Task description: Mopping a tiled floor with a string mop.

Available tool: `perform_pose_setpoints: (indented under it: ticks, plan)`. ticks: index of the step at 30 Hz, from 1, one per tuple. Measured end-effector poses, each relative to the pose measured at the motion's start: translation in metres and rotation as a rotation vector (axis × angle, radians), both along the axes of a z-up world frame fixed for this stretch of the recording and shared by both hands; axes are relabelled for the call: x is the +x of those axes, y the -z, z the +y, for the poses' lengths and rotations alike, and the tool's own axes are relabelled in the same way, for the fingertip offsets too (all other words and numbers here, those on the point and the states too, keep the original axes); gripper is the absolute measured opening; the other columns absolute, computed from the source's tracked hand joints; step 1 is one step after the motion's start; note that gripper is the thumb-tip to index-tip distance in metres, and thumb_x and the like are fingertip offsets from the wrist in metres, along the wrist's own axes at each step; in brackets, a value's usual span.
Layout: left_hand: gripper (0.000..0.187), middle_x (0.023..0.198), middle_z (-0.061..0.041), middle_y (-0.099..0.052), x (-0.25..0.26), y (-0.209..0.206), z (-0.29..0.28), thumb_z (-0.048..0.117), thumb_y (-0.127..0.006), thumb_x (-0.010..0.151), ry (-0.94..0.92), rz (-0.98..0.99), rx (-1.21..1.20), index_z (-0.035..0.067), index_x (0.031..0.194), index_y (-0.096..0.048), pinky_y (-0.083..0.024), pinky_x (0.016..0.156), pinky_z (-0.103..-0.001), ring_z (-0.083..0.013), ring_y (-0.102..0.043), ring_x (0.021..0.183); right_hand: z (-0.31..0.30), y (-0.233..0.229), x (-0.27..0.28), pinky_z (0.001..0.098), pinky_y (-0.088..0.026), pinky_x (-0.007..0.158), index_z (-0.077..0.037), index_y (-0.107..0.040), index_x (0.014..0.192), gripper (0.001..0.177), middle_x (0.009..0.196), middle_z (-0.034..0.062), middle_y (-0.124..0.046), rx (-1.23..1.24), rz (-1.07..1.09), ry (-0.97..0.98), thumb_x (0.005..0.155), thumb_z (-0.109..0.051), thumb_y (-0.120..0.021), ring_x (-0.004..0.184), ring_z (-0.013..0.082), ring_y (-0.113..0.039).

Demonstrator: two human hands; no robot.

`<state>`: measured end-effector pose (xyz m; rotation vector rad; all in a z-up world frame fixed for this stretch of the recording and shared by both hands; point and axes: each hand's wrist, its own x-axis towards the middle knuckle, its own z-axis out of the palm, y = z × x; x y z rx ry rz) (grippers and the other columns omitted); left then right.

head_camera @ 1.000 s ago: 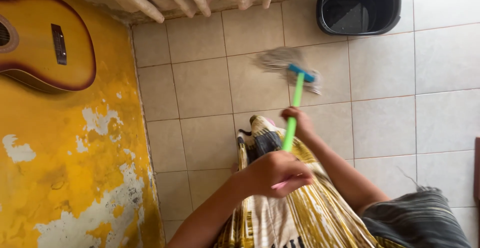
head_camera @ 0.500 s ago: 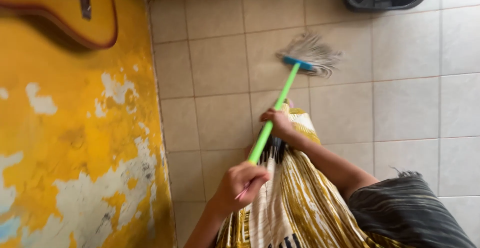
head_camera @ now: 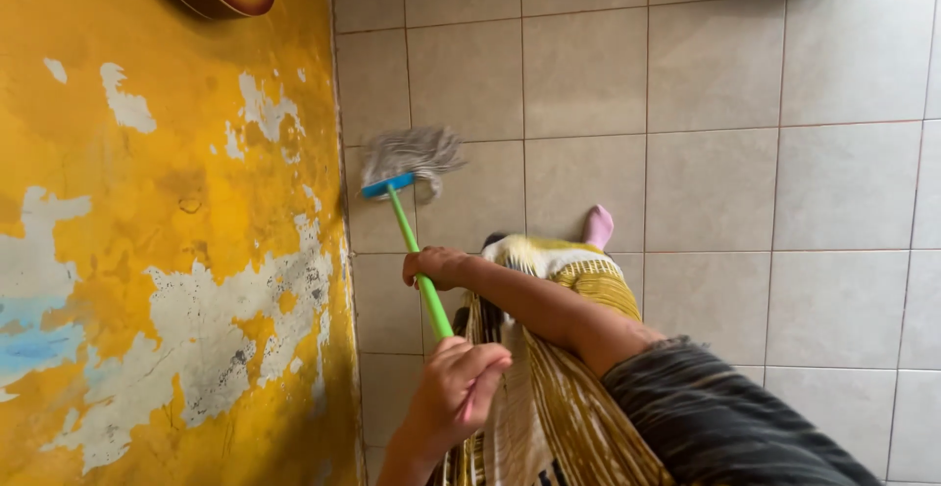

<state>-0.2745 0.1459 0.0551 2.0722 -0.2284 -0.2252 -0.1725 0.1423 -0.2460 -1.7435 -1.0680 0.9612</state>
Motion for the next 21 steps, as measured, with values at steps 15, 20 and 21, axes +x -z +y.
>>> perform_pose_setpoints:
  ticks: [15,20,21]
  plan:
    - [0.002,0.077,-0.001,-0.069,0.031,0.025,-0.029,0.013,-0.074,0.098,0.644,0.297,-0.572,0.011,0.096,-0.074,-0.051,0.071,-0.033,-0.0149,-0.065,0.067,-0.236,0.007,-0.055,0.0379,-0.057,0.087,-0.012,-0.075,0.104,0.028,0.105,0.006,-0.072,-0.15,-0.093,0.887,0.079,-0.002,-0.069,0.097,0.0273,-0.072]
    - [0.004,0.08,-0.003,-0.07,0.04,0.063,-0.072,0.013,-0.074,0.098,0.566,0.049,-0.546,0.01,0.099,-0.073,-0.054,0.069,-0.032,-0.0135,-0.066,0.069,-0.286,0.019,-0.046,0.039,-0.054,0.083,-0.015,-0.079,0.098,0.017,0.103,0.0067,-0.072,-0.415,-0.197,1.016,0.083,-0.008,-0.074,0.094,0.0289,-0.071]
    - [0.007,0.088,-0.005,-0.073,0.043,0.063,-0.072,0.014,-0.073,0.098,0.466,-0.027,-0.536,0.009,0.102,-0.073,-0.057,0.075,-0.034,-0.0154,-0.068,0.078,-0.29,0.02,-0.04,0.0394,-0.054,0.082,-0.014,-0.079,0.095,0.018,0.104,0.0079,-0.071,-0.445,-0.239,1.031,0.079,-0.007,-0.075,0.094,0.0304,-0.07]
